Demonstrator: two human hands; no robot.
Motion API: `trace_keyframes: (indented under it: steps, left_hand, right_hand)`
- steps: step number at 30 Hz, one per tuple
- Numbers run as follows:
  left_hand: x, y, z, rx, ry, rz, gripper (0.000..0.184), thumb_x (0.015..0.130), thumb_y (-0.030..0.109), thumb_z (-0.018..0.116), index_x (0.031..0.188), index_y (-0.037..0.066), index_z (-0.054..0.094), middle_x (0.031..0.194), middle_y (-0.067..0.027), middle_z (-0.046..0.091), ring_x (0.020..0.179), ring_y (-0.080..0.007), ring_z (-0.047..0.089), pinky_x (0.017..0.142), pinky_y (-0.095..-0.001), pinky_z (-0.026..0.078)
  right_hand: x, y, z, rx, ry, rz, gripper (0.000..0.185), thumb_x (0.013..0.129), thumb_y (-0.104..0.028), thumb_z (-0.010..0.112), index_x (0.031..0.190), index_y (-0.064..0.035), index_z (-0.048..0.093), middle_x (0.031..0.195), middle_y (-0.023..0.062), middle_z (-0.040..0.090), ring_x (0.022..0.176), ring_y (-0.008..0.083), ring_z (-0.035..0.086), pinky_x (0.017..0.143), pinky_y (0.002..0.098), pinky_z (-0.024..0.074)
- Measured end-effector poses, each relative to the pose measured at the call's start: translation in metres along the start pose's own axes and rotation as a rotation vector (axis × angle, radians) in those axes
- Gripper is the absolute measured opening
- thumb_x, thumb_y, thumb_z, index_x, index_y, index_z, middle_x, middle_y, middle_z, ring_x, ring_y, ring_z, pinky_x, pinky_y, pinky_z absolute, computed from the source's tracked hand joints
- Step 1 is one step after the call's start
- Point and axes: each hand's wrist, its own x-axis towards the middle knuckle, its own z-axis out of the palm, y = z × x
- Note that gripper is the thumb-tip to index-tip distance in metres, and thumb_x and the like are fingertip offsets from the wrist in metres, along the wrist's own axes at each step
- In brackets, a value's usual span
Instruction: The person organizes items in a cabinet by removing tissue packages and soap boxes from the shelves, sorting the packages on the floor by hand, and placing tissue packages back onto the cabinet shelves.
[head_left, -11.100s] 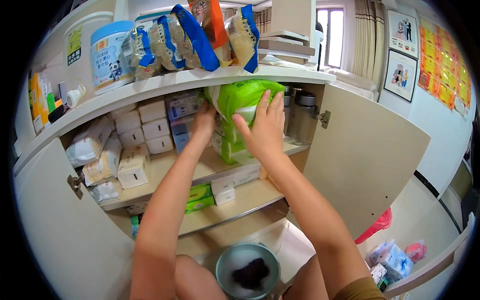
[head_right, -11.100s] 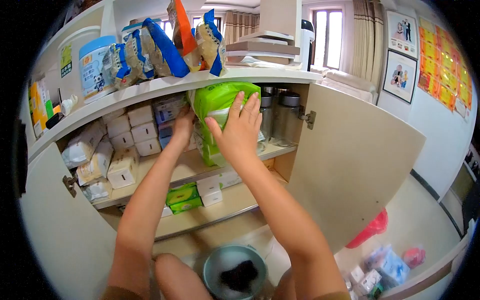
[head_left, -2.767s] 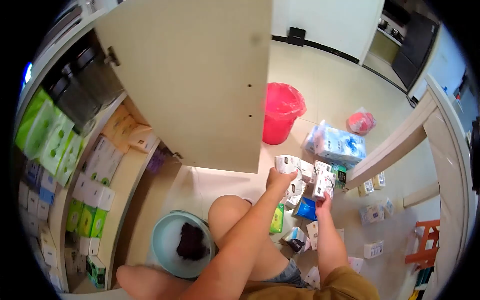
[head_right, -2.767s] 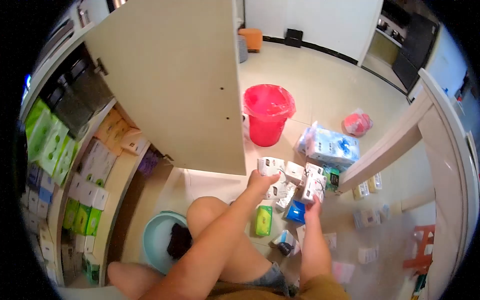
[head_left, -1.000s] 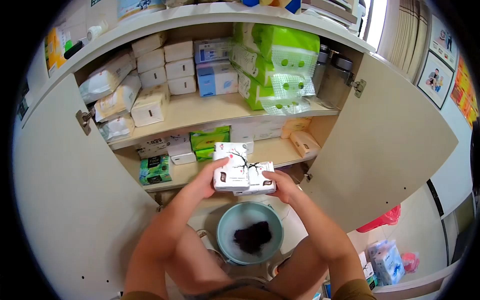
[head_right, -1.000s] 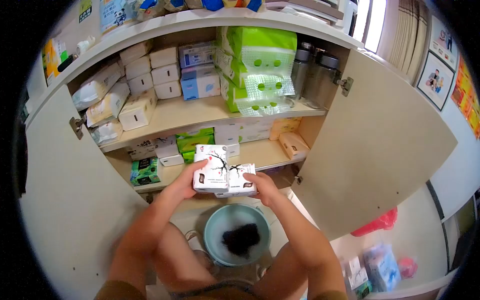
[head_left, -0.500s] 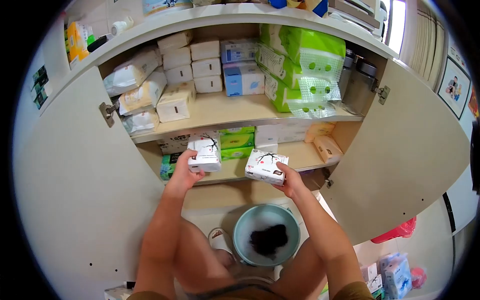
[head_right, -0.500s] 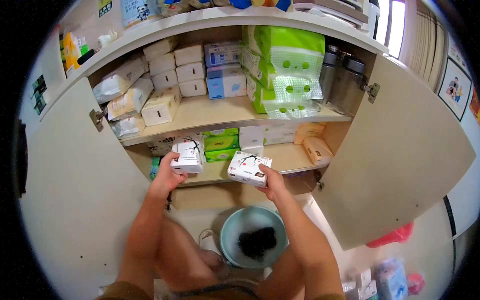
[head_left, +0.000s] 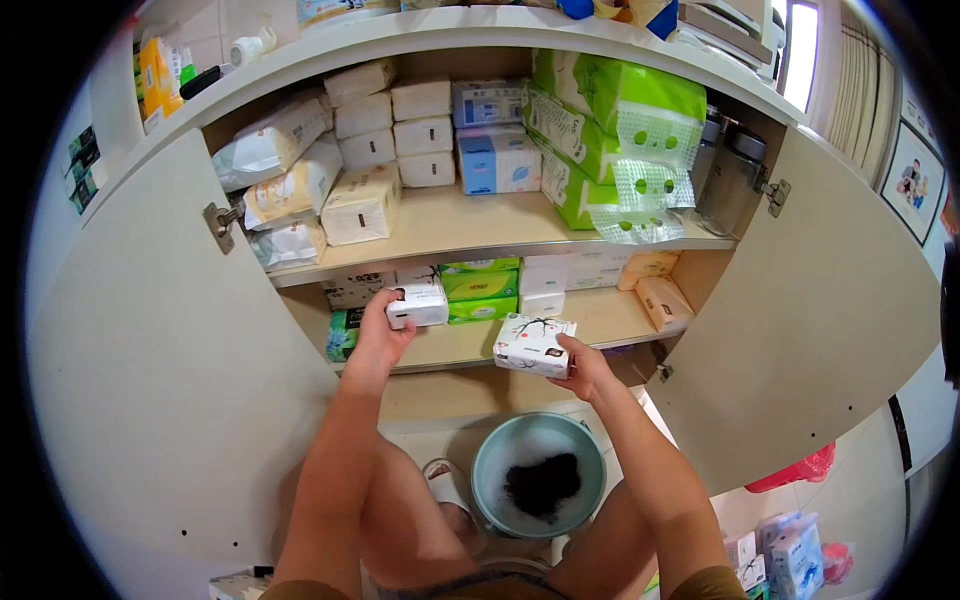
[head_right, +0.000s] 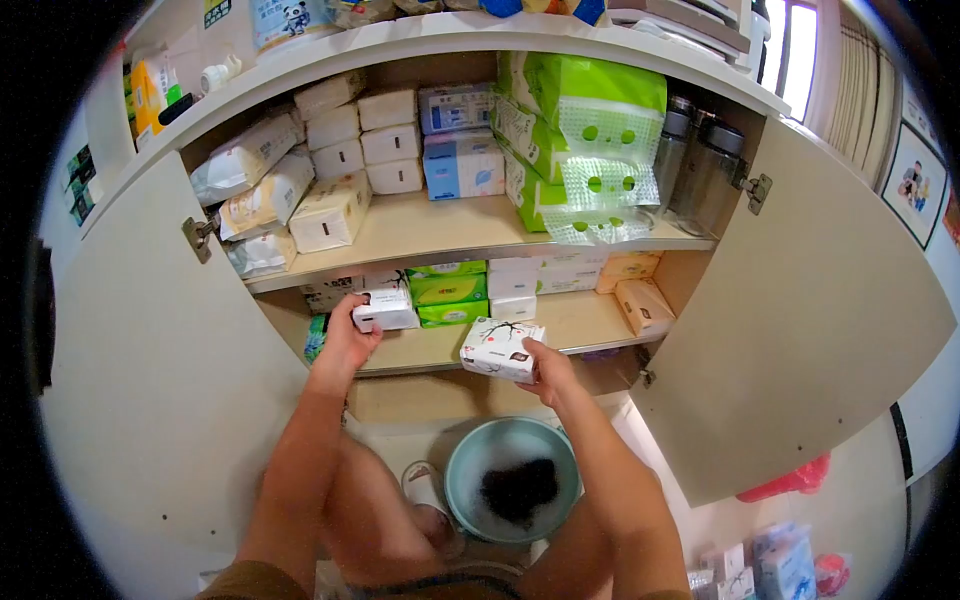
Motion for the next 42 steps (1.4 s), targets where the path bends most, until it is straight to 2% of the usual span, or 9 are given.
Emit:
trace_keyframes:
  steps: [4,12,22,25,29,32,34,41,42]
  left_hand:
    - [0.02,0.006,-0.015,-0.015,0.026,-0.025,0.017,0.068,0.017,0.053,0.081,0.011,0.047,0.086,-0.0048,0.048,0.077,-0.0168,0.041,0.058,-0.0262,0.038]
    - [0.033,-0.005,-0.006,-0.277,0.194,0.098,0.01,0.076,0.007,0.048,0.086,0.005,0.049,0.088,-0.0047,0.047,0.079,-0.017,0.042,0.081,-0.0307,0.042]
    - [0.067,-0.02,-0.006,-0.139,0.182,0.176,0.02,0.073,0.006,0.055,0.092,0.01,0.048,0.075,-0.0011,0.048,0.064,-0.0124,0.044,0.068,-0.0239,0.044]
    - [0.053,-0.026,0.007,-0.076,0.476,0.05,0.023,0.071,0.012,0.059,0.091,0.012,0.048,0.074,-0.0017,0.046,0.061,-0.0116,0.043,0.058,-0.0198,0.042]
    - [0.063,-0.052,-0.013,0.168,0.02,-0.182,0.031,0.07,0.021,0.06,0.095,0.008,0.046,0.077,-0.0043,0.049,0.073,-0.0155,0.048,0.061,-0.026,0.041]
    - [0.01,-0.053,0.024,0.355,0.074,-0.274,0.035,0.072,0.026,0.058,0.1,0.008,0.047,0.085,-0.0052,0.052,0.078,-0.014,0.049,0.07,-0.0281,0.039]
    - [-0.008,-0.054,0.031,0.341,-0.434,-0.366,0.039,0.073,0.032,0.057,0.104,0.011,0.048,0.091,-0.0039,0.055,0.085,-0.0123,0.05,0.074,-0.0273,0.036]
    - [0.0,-0.055,0.016,0.433,-0.34,-0.289,0.034,0.072,0.03,0.057,0.099,0.01,0.052,0.089,-0.0002,0.057,0.078,-0.0113,0.053,0.066,-0.0253,0.04]
    - [-0.006,-0.047,0.018,0.41,-0.304,-0.27,0.035,0.073,0.026,0.052,0.103,0.008,0.048,0.098,-0.005,0.055,0.087,-0.0163,0.053,0.071,-0.0285,0.042]
  right_hand:
    - [-0.004,-0.001,0.002,-0.009,0.023,0.006,0.037,0.074,-0.032,0.052,0.103,-0.01,0.046,0.095,0.0073,0.053,0.087,0.0223,0.049,0.078,0.0414,0.0364]
    - [-0.011,-0.002,0.005,-0.023,-0.032,0.007,0.036,0.074,-0.029,0.052,0.102,-0.0084,0.046,0.093,0.0079,0.053,0.085,0.0219,0.049,0.076,0.0388,0.0376]
    - [-0.01,-0.002,0.001,-0.079,-0.043,0.011,0.032,0.074,-0.022,0.053,0.101,-0.0067,0.046,0.091,0.0078,0.053,0.084,0.019,0.049,0.074,0.037,0.0405]
    - [-0.021,-0.007,0.004,-0.088,-0.041,-0.046,0.032,0.074,-0.022,0.053,0.102,-0.0082,0.046,0.091,0.0064,0.053,0.083,0.0183,0.049,0.074,0.0366,0.0402]
    - [-0.025,-0.012,0.007,-0.083,-0.093,-0.125,0.034,0.073,-0.022,0.053,0.104,-0.0112,0.045,0.092,0.0036,0.053,0.083,0.0165,0.049,0.073,0.0339,0.0393]
    - [-0.024,-0.013,0.01,-0.072,-0.151,-0.145,0.036,0.073,-0.023,0.054,0.106,-0.0123,0.045,0.092,0.0024,0.053,0.083,0.0157,0.049,0.073,0.0331,0.0385]
    - [-0.024,-0.012,0.014,-0.069,-0.181,-0.152,0.037,0.073,-0.023,0.054,0.107,-0.0125,0.044,0.093,0.0022,0.053,0.083,0.0157,0.049,0.073,0.0331,0.0381]
    - [-0.031,-0.01,0.028,0.03,-0.375,-0.135,0.042,0.073,-0.032,0.055,0.108,-0.0127,0.042,0.1,0.0041,0.05,0.086,0.0174,0.048,0.072,0.0339,0.0391]
    - [-0.034,-0.011,0.03,0.074,-0.406,-0.128,0.043,0.073,-0.033,0.056,0.107,-0.0123,0.042,0.101,0.0049,0.049,0.086,0.0176,0.048,0.073,0.034,0.0395]
